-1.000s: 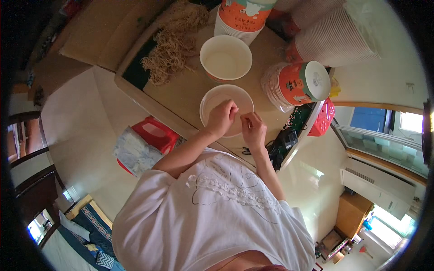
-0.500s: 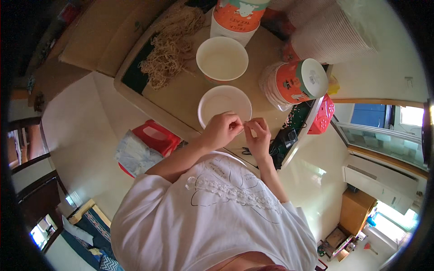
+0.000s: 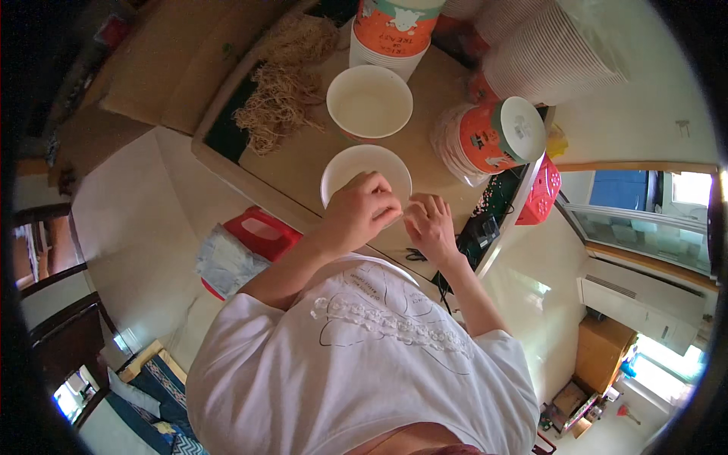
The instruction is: Peeling residue and cleaning the interior of paper bowls by hand.
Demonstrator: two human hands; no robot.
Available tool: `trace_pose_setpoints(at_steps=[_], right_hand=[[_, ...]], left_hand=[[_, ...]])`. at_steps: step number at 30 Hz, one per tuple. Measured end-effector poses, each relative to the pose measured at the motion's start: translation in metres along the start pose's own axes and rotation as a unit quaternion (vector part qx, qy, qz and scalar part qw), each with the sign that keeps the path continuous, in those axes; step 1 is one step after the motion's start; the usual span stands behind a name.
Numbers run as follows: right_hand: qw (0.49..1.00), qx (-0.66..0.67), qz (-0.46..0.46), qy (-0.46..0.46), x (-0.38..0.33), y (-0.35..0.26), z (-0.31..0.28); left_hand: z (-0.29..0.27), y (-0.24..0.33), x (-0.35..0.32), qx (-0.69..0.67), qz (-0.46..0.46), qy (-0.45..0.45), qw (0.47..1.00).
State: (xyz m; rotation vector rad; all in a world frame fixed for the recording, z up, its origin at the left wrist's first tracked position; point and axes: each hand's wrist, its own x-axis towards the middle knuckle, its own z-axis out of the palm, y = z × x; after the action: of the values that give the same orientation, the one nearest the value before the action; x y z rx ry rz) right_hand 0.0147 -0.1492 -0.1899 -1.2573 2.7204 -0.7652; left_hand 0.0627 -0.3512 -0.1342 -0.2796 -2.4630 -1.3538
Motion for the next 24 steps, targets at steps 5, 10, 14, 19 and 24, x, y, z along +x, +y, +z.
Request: trace_pose_setpoints(at_steps=[5, 10, 14, 19, 24], right_hand=[[0.993, -0.042, -0.093, -0.061, 0.016, 0.012, 0.007], [0.983, -0.03, -0.142, -0.113, 0.007, 0.006, 0.003], [0.986, -0.042, -0.127, -0.099, 0.006, -0.024, -0.008], [0.984, -0.057, -0.148, -0.086, -0.008, -0.046, 0.02], [0.985, 0.115, -0.044, -0.119, -0.022, -0.055, 0.036]], left_hand=[[-0.022, 0.007, -0.005, 0.091, 0.027, -0.025, 0.995], [-0.047, -0.025, -0.024, 0.066, -0.173, 0.073, 0.98], [-0.046, -0.046, -0.034, 0.078, -0.206, 0.097, 0.971], [0.008, -0.026, -0.013, -0.247, -0.195, 0.101, 0.944], [0.039, 0.001, -0.006, -0.366, -0.269, -0.044, 0.89]])
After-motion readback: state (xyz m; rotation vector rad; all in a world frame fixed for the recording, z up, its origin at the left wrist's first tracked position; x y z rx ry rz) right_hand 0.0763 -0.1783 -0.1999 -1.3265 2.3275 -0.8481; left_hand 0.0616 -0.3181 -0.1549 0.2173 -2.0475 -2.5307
